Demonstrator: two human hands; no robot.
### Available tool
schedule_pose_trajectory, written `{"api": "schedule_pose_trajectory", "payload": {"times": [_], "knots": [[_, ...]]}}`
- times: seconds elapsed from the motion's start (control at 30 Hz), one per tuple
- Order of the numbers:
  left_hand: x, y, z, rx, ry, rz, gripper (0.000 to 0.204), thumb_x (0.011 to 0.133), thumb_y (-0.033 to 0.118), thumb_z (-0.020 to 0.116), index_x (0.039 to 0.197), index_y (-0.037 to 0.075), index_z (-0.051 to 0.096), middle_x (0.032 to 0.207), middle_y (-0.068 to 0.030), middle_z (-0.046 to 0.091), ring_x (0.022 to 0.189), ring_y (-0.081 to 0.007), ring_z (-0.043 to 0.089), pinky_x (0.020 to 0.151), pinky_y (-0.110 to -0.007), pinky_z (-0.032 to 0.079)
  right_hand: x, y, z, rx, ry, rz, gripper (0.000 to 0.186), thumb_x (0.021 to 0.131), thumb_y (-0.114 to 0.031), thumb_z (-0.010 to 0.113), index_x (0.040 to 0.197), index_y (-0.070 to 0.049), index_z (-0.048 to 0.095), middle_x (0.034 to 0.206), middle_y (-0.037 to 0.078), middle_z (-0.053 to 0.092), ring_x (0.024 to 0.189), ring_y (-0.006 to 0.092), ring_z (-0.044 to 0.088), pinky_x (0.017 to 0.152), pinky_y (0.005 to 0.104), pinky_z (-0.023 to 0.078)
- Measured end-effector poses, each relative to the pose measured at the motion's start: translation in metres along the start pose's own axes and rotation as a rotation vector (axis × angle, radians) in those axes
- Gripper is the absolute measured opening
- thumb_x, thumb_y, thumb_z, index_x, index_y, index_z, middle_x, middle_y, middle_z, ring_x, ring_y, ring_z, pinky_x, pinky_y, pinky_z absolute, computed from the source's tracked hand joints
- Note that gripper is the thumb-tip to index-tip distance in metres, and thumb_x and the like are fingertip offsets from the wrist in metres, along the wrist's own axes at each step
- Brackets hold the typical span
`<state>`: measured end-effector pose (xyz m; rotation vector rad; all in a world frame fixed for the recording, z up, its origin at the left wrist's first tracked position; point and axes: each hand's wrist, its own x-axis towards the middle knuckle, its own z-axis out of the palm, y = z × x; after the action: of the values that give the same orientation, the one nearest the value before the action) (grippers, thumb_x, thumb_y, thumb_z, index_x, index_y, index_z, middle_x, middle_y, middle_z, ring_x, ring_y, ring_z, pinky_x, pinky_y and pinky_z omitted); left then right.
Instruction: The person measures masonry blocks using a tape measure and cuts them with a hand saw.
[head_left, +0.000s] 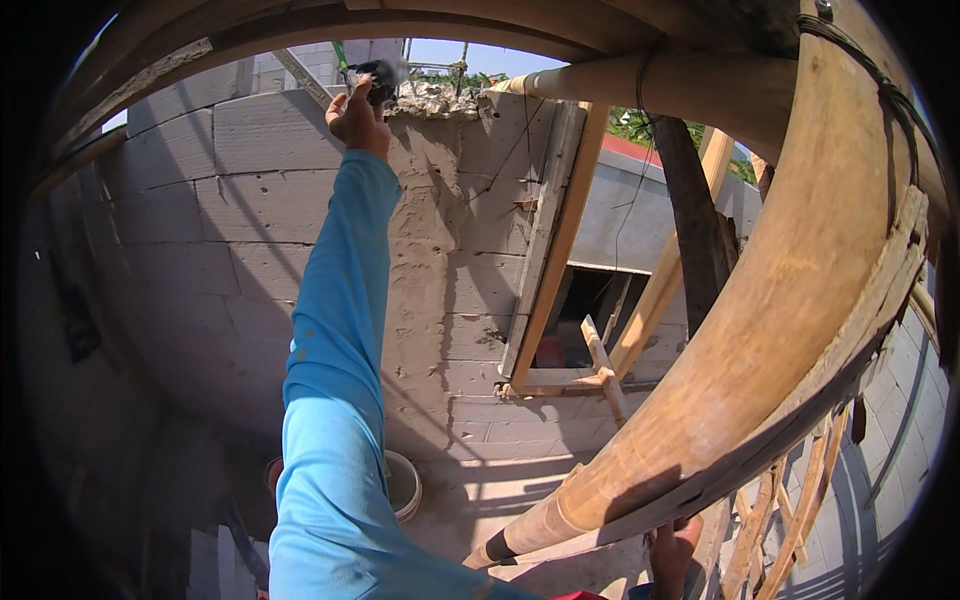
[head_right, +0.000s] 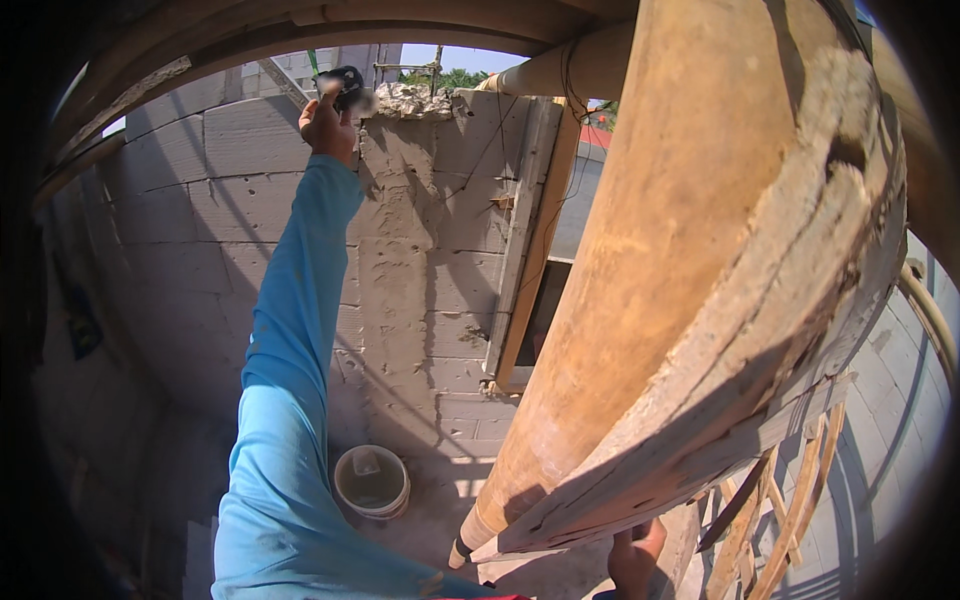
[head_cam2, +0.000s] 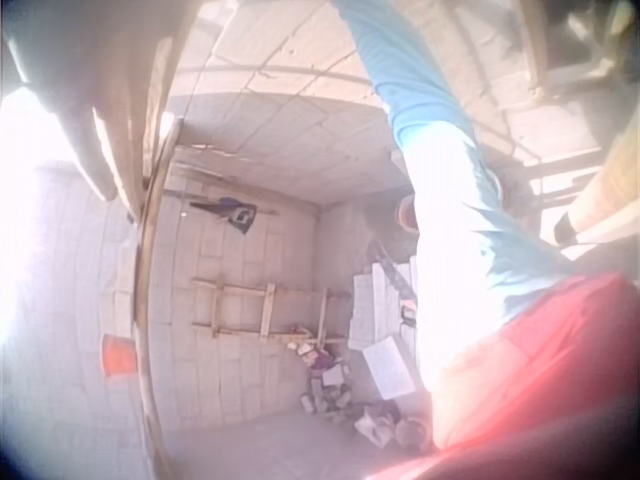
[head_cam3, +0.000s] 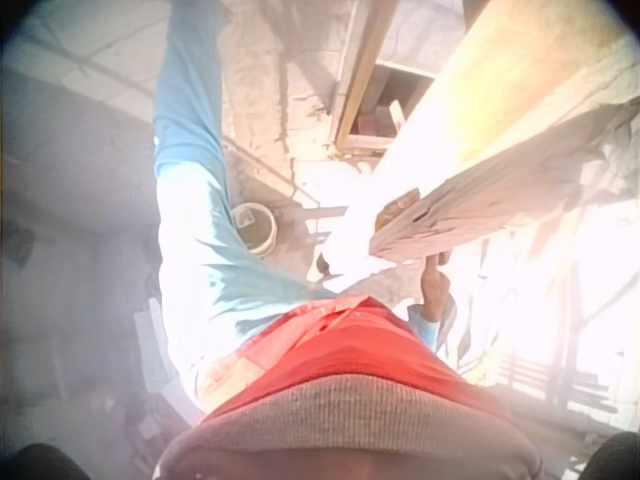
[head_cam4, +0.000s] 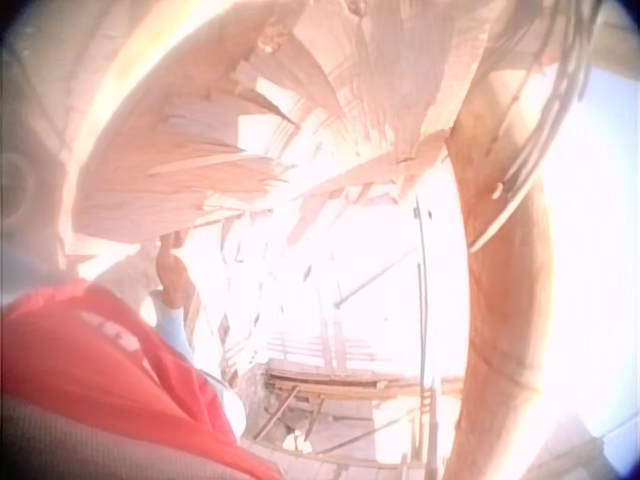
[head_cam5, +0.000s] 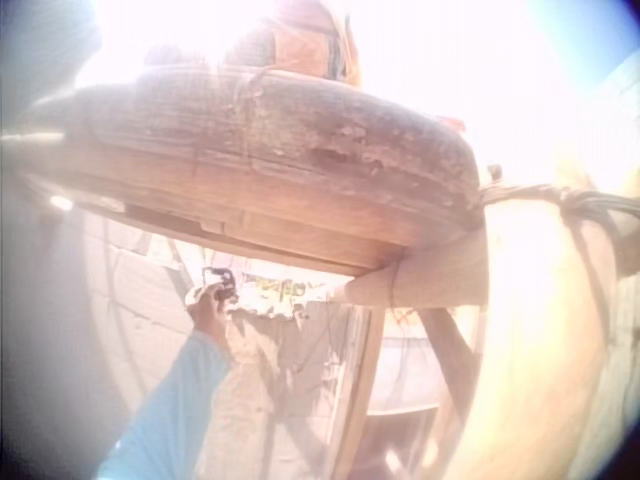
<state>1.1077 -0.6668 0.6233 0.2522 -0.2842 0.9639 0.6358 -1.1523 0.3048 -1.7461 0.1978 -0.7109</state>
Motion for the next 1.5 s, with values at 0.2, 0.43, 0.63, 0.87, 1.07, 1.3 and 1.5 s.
{"api": "schedule_pose_trajectory", "payload": {"times": [0.2,0.43,0.63,0.87,1.07,1.3,1.5], "knots": [[0.019,-0.005,-0.004,-0.038,-0.115,-0.052,0.057,0.079,0.002,0.085,0.121,0.008,0.047,0.116,-0.0151,0.061,0.102,-0.0254,0.066,0.083,-0.034,0.06,0.0,0.02,-0.01,0.063,-0.105,0.063,0.034,0.101,-0.016,0.066,0.124,0.0,0.047,0.107,0.009,0.063,0.096,0.0153,0.062,0.081,0.0303,0.052],[-0.008,-0.032,0.021,-0.055,-0.185,-0.082,0.058,0.078,0.001,0.086,0.123,0.005,0.05,0.115,-0.017,0.064,0.101,-0.0259,0.068,0.081,-0.032,0.058,-0.002,0.017,-0.009,0.075,-0.08,0.054,0.029,0.101,-0.016,0.067,0.119,0.0,0.05,0.104,0.009,0.063,0.096,0.0152,0.061,0.08,0.0302,0.051],[-0.012,-0.034,0.034,0.23,-0.07,0.003,0.053,0.08,0.0,0.082,0.121,0.01,0.049,0.114,-0.0134,0.064,0.103,-0.0269,0.067,0.096,-0.047,0.053,-0.004,0.007,-0.016,-0.109,-0.064,0.027,0.027,0.101,-0.017,0.067,0.114,0.0,0.051,0.1,0.007,0.062,0.093,0.0143,0.06,0.078,0.0293,0.051],[0.005,-0.027,0.019,0.417,0.022,0.046,0.055,0.077,0.001,0.082,0.121,0.012,0.051,0.114,-0.0134,0.063,0.102,-0.028,0.066,0.094,-0.056,0.052,-0.003,0.02,-0.022,-0.031,-0.114,0.033,0.029,0.101,-0.016,0.065,0.121,0.001,0.053,0.104,0.007,0.063,0.094,0.0142,0.06,0.079,0.0297,0.052],[-0.012,-0.017,0.018,0.479,0.027,0.018,0.053,0.077,0.003,0.082,0.12,0.012,0.052,0.113,-0.0127,0.063,0.099,-0.0265,0.066,0.087,-0.053,0.055,-0.001,0.027,-0.021,-0.048,-0.101,-0.045,0.039,0.101,-0.013,0.063,0.133,0.002,0.046,0.11,0.01,0.065,0.098,0.0158,0.062,0.082,0.0294,0.053],[-0.009,-0.01,0.016,0.489,0.016,0.007,0.051,0.077,0.004,0.082,0.119,0.011,0.053,0.11,-0.0126,0.066,0.098,-0.026,0.067,0.083,-0.052,0.056,-0.001,0.038,-0.023,0.047,-0.096,0.041,0.044,0.1,-0.011,0.063,0.137,0.001,0.042,0.109,0.01,0.064,0.088,0.0149,0.064,0.073,0.0275,0.053],[-0.005,-0.014,0.012,0.508,0.026,0.015,0.053,0.077,0.003,0.082,0.12,0.011,0.053,0.107,-0.0124,0.067,0.093,-0.0253,0.068,0.075,-0.048,0.058,-0.004,0.038,-0.026,0.015,-0.096,0.003,0.041,0.1,-0.01,0.064,0.134,0.0,0.043,0.107,0.009,0.064,0.085,0.0142,0.062,0.069,0.0264,0.051]]}}
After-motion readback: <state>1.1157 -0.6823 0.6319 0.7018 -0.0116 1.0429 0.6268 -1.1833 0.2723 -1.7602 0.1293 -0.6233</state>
